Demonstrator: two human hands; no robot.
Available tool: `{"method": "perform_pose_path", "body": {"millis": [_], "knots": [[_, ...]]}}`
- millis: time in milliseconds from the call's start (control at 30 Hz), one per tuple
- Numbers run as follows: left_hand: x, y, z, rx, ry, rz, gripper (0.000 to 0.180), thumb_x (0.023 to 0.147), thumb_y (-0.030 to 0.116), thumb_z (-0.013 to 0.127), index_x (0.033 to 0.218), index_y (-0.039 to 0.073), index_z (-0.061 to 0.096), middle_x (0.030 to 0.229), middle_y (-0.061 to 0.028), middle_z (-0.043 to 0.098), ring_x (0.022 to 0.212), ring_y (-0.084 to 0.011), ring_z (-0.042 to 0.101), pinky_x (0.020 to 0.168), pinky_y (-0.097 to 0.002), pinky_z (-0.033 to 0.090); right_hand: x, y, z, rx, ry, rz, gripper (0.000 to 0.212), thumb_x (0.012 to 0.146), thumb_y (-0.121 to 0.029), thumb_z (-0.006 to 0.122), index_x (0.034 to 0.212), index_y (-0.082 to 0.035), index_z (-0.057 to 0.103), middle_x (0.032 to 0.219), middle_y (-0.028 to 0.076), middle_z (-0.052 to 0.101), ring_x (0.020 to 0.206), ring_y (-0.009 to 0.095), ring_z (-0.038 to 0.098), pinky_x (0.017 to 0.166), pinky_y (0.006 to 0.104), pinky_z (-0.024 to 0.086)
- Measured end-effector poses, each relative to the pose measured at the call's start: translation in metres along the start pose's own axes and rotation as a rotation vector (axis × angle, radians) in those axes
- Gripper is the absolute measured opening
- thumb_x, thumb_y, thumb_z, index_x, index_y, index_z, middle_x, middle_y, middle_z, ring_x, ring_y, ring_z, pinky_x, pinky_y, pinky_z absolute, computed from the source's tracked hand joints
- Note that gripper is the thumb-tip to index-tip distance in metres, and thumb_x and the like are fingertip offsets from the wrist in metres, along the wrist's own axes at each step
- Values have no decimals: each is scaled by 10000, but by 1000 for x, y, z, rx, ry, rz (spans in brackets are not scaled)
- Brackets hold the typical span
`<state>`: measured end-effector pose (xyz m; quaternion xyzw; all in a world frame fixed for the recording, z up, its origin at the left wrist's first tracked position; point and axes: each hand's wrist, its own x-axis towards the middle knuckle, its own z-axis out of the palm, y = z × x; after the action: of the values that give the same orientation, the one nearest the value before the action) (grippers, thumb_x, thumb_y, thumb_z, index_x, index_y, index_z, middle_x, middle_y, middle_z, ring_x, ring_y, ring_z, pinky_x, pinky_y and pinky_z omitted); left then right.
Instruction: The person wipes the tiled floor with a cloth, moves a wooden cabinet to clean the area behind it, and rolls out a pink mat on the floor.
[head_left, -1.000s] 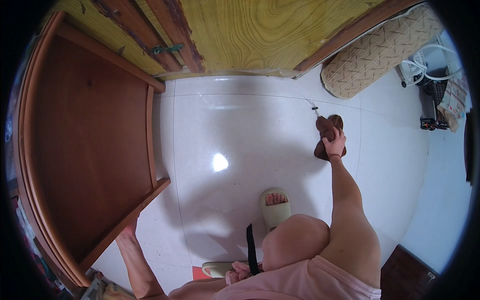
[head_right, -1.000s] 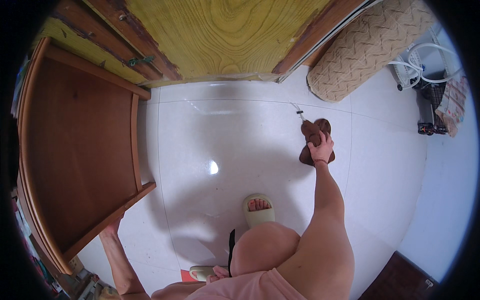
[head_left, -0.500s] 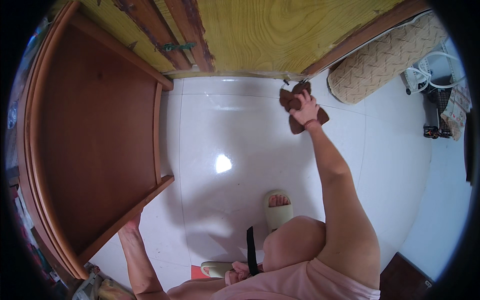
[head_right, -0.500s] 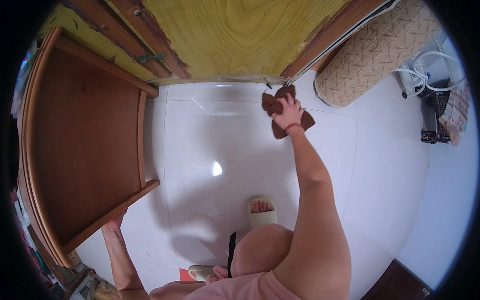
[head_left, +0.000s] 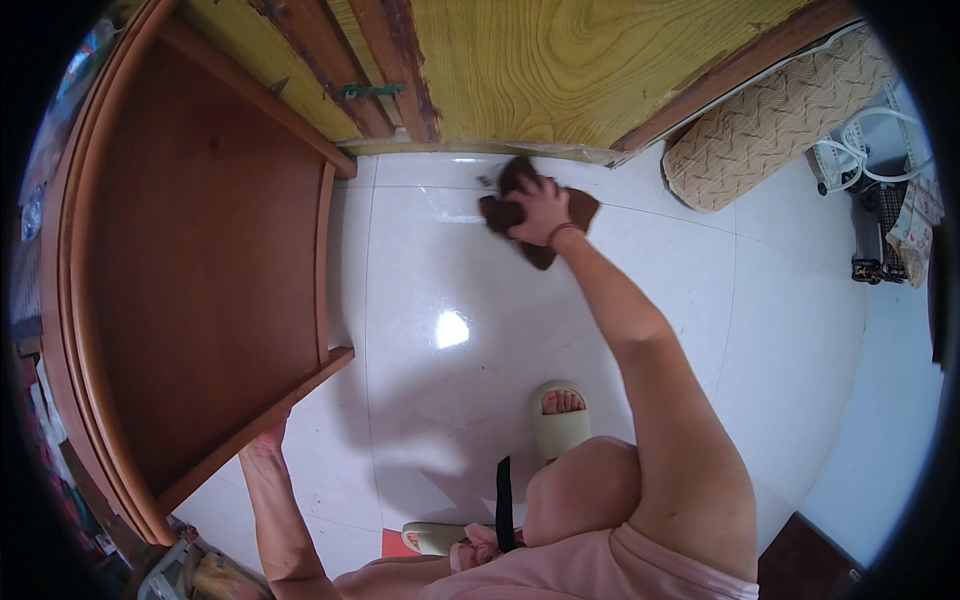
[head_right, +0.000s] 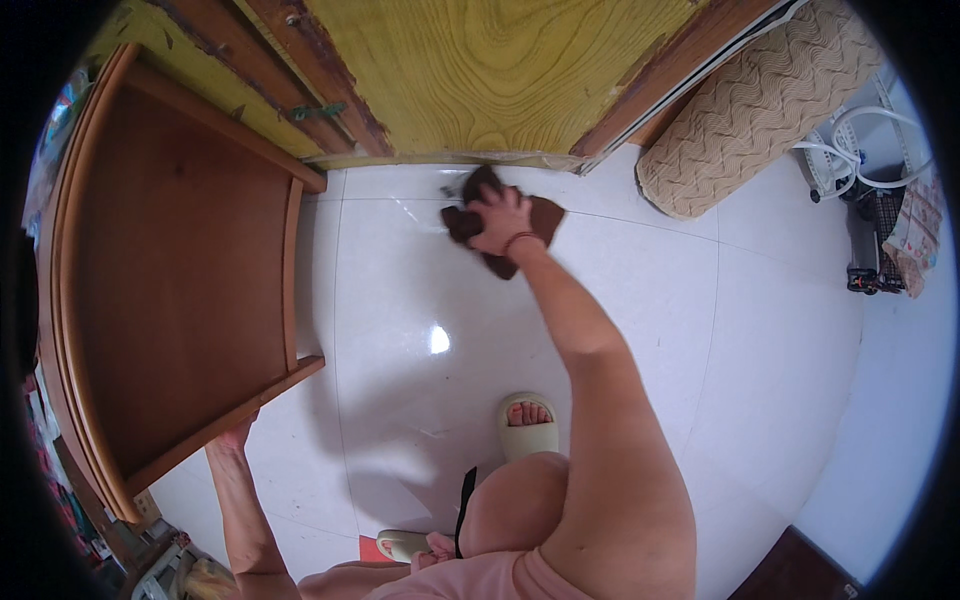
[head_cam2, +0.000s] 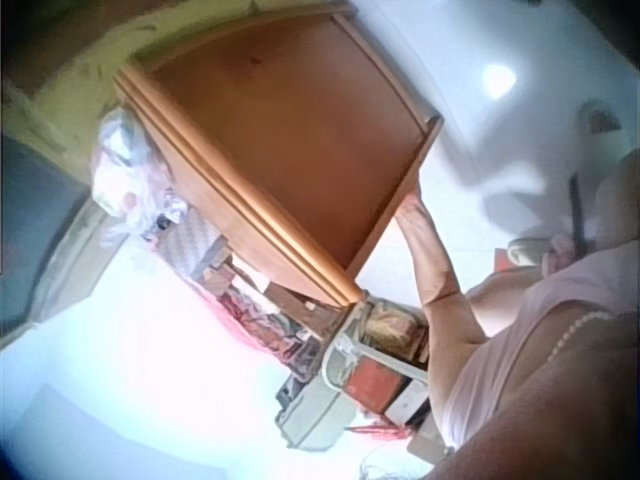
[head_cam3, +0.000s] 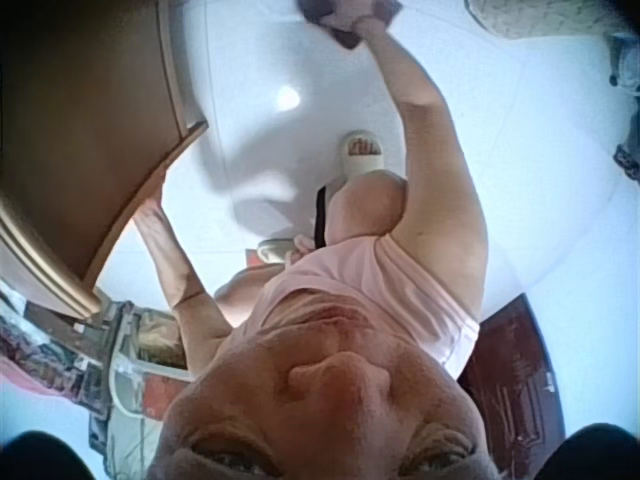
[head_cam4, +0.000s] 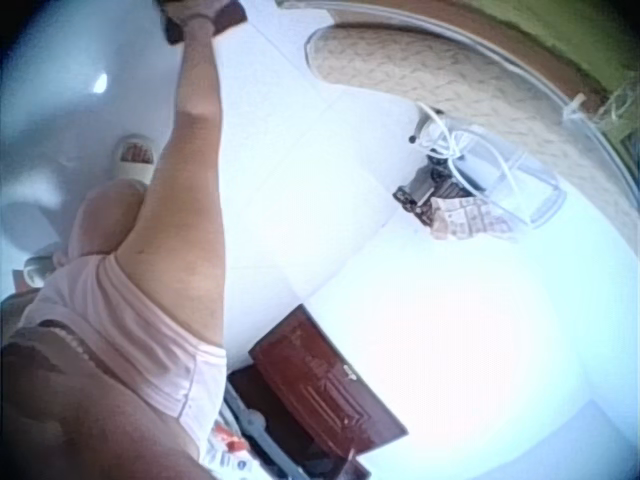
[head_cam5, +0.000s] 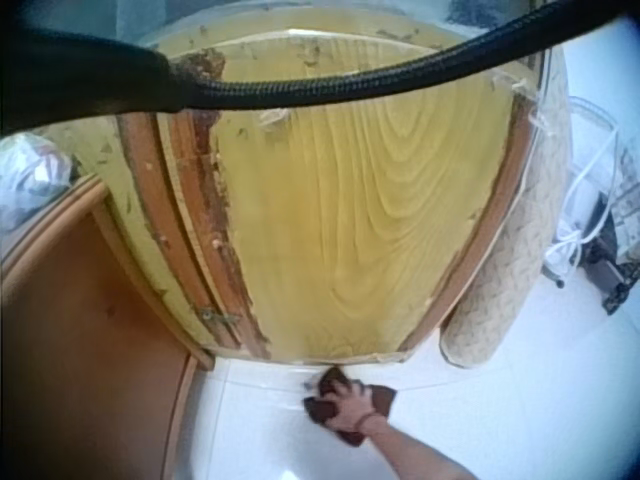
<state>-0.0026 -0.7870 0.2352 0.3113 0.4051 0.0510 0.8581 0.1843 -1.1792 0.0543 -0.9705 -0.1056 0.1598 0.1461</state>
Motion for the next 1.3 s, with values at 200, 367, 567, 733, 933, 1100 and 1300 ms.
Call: {"method": "perform_pose_path", "body": {"millis": [200,367,567,733,933,1100,1300], "knots": [[-5,3,-1,16,-131,-9,475,796,418,507,1096,51,463,1105,-92,480,993,-222,478,848,-389,449,-16,-89,38,56,-157,-611,399,559,-266,659,941,-195,568,1275,19,359,1201,308,242,920,566,202],[6,0,-22,120,-201,91,554,784,462,501,1159,63,419,1177,-97,432,1066,-240,429,901,-397,394,-62,-94,54,189,-233,-816,347,534,-167,654,872,-158,577,1190,16,438,1171,280,301,924,504,239],[4,-3,-23,247,-148,155,582,770,482,510,1175,78,407,1224,-68,388,1118,-222,363,940,-391,339,-42,-30,22,210,15,-516,521,522,-169,678,1024,-191,538,1251,79,369,1204,319,240,922,539,237],[-18,4,-41,207,-96,78,549,781,499,476,1178,125,415,1255,-34,351,1156,-230,310,937,-448,275,-36,-43,9,-206,-271,-290,759,603,-293,678,1268,-312,312,1395,71,79,1277,365,11,965,605,103],[-45,-2,-145,423,233,-38,743,813,557,373,1357,182,33,1401,-76,109,1233,-260,230,962,-450,246,-28,-82,21,-399,-530,-121,747,752,-432,531,1335,-330,75,1409,84,-56,1269,396,-27,987,571,118],[-79,-14,-247,458,364,-114,691,832,474,397,1358,184,56,1396,-77,129,1217,-265,254,944,-454,272,-90,-167,69,-621,-551,-531,767,747,-495,497,1351,-235,101,1404,136,4,1249,447,5,968,583,119],[-96,-63,-321,369,424,-46,609,852,404,393,1354,202,113,1387,-74,167,1187,-247,300,933,-425,295,-185,-275,181,-70,-290,-851,621,643,-290,649,1200,-168,403,1320,132,239,1223,383,164,948,587,168]]}}
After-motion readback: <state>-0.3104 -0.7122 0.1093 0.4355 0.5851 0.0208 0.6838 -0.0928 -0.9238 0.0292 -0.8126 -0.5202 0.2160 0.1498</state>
